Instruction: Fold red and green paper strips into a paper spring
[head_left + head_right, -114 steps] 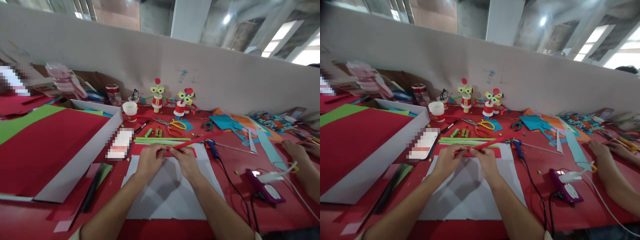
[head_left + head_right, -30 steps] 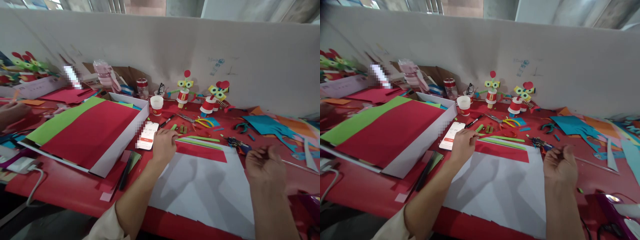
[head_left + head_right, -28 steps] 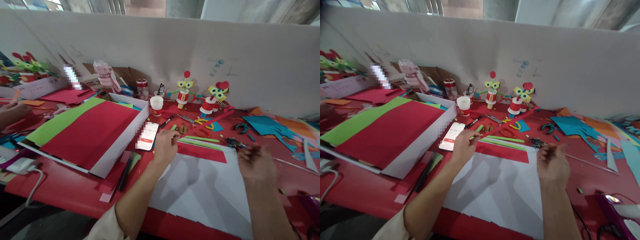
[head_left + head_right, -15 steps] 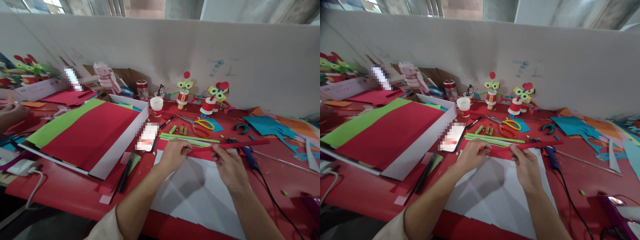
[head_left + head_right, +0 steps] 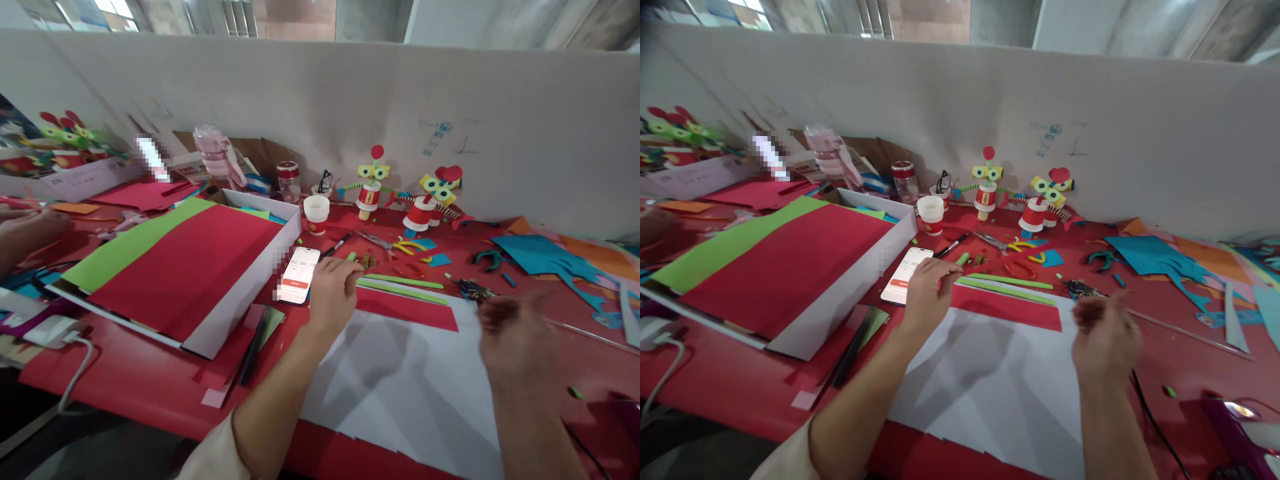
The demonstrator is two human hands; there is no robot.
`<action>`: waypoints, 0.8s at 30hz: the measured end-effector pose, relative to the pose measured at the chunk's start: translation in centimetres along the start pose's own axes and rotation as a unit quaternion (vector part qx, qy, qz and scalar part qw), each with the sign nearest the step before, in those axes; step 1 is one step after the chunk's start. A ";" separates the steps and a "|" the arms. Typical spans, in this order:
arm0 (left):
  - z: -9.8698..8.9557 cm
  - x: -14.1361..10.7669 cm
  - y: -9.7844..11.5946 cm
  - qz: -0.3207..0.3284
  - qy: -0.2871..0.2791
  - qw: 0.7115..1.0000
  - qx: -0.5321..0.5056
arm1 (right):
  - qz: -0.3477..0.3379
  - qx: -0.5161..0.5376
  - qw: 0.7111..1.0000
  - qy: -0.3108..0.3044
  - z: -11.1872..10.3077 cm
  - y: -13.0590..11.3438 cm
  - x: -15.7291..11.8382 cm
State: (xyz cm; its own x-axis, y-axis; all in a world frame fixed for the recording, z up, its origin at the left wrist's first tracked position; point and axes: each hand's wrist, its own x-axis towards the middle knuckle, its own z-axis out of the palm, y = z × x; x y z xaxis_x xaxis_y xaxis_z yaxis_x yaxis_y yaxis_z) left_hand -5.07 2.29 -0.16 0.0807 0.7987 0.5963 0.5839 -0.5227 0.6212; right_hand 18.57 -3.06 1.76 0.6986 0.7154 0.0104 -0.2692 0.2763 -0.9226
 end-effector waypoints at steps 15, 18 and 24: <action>0.7 -0.6 1.3 0.045 -0.166 0.983 -0.059 | 0.111 -0.019 0.991 -0.073 1.5 2.1 -1.8; 0.3 -0.2 0.6 0.038 -0.133 0.990 -0.015 | 0.092 0.065 0.994 -0.007 0.8 0.7 0.0; 0.5 -0.6 0.8 0.029 -0.090 0.995 0.026 | 0.069 0.154 0.985 0.039 0.0 -0.5 1.1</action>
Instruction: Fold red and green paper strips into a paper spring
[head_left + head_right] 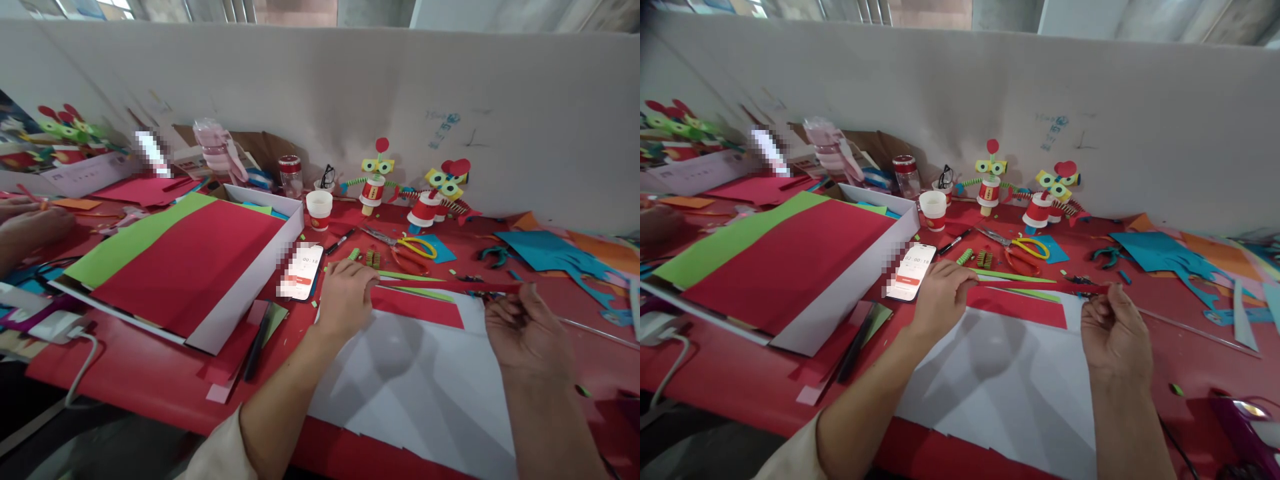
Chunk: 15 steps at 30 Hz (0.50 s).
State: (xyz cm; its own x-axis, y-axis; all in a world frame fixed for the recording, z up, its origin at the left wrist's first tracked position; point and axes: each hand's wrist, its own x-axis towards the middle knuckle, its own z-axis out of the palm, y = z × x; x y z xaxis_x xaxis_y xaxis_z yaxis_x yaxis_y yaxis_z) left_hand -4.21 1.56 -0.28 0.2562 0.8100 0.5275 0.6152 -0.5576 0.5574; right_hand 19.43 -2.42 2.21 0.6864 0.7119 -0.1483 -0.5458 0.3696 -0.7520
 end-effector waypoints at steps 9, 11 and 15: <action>-0.5 0.1 -0.4 -0.035 0.050 0.998 0.034 | -0.029 0.025 0.998 0.041 -0.1 -1.1 0.2; -0.6 0.2 -0.3 -0.043 0.069 0.997 0.011 | -0.047 -0.020 0.998 0.021 0.0 -0.5 -0.2; 0.0 -0.1 0.6 -0.008 0.044 0.998 -0.043 | 0.012 -0.183 0.978 -0.096 0.3 2.3 -1.9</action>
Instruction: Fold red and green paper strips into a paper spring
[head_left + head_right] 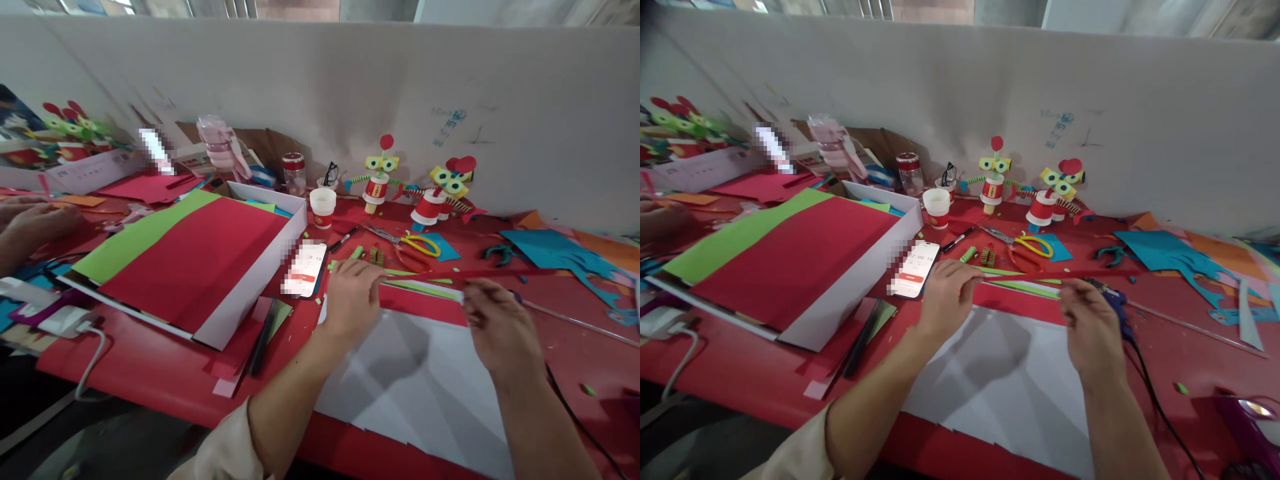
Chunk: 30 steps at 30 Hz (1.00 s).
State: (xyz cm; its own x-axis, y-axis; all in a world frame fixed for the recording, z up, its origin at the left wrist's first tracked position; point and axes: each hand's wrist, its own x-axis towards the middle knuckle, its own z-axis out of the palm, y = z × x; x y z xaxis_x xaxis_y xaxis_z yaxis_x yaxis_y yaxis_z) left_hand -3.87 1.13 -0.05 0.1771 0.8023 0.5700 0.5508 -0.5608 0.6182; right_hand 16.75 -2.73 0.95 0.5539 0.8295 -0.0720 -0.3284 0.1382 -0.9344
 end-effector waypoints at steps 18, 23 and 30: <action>-0.7 0.7 -1.4 -0.039 -0.063 0.997 0.037 | -0.006 0.163 0.978 0.131 -1.2 -2.0 1.8; -0.6 0.7 -1.8 -0.040 0.023 0.998 0.048 | -0.106 0.149 0.975 0.126 -2.1 -2.2 2.2; 1.5 -0.8 0.3 0.043 -0.064 0.997 -0.030 | 0.035 -0.113 0.979 -0.168 1.2 2.1 -1.7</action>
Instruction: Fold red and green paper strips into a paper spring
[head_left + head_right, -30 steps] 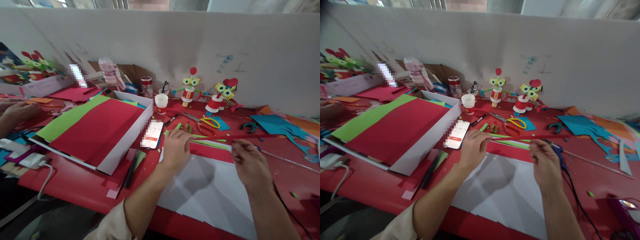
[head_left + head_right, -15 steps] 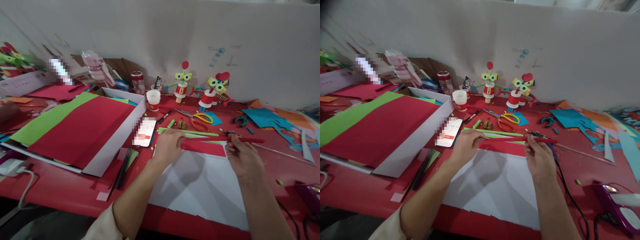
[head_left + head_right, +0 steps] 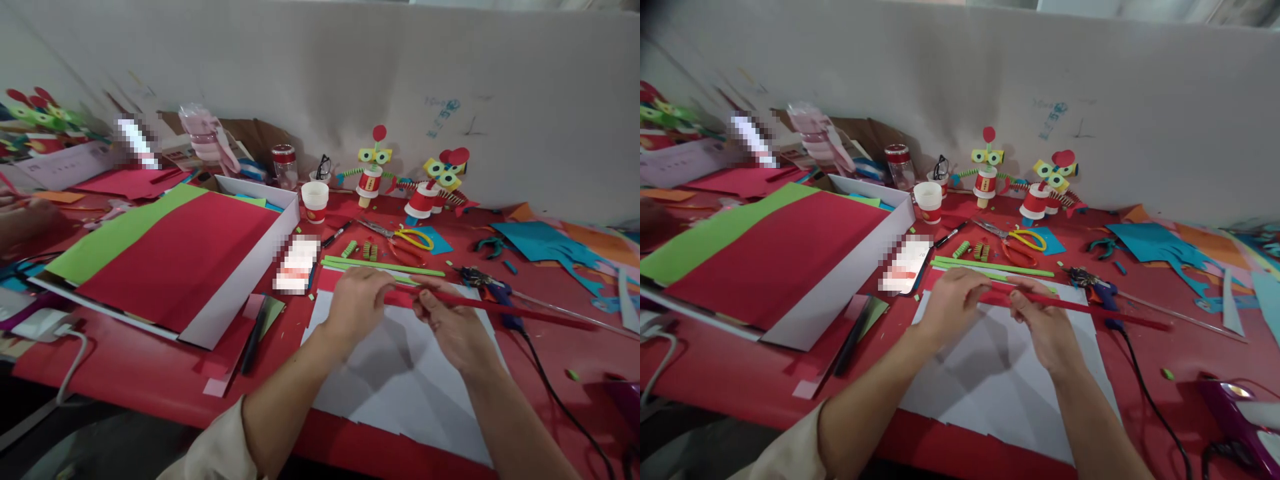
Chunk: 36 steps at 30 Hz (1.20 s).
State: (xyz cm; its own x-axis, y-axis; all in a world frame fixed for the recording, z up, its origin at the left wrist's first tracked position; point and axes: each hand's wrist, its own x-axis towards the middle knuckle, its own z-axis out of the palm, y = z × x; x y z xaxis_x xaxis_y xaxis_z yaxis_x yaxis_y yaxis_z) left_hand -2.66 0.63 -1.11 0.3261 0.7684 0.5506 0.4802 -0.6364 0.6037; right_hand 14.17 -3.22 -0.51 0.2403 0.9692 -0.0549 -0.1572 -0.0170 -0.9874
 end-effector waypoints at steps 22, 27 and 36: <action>-0.2 0.0 0.7 -0.070 -0.166 0.984 -0.002 | -0.027 0.081 0.994 0.067 -1.0 -0.3 0.5; -2.1 0.7 -1.5 -0.118 -0.105 0.985 0.062 | -0.075 0.213 0.958 0.177 -4.1 -2.7 1.5; -2.7 0.9 -3.1 -0.039 -0.048 0.993 0.104 | -0.255 0.103 0.901 0.336 -6.0 -3.4 1.1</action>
State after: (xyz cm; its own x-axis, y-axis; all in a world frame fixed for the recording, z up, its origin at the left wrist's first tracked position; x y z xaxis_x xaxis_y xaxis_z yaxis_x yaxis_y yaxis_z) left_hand -6.07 3.14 -0.97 0.3523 0.8245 0.4428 0.6611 -0.5541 0.5058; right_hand 20.73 -3.54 1.89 0.8465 0.4690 0.2520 -0.0205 0.5017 -0.8648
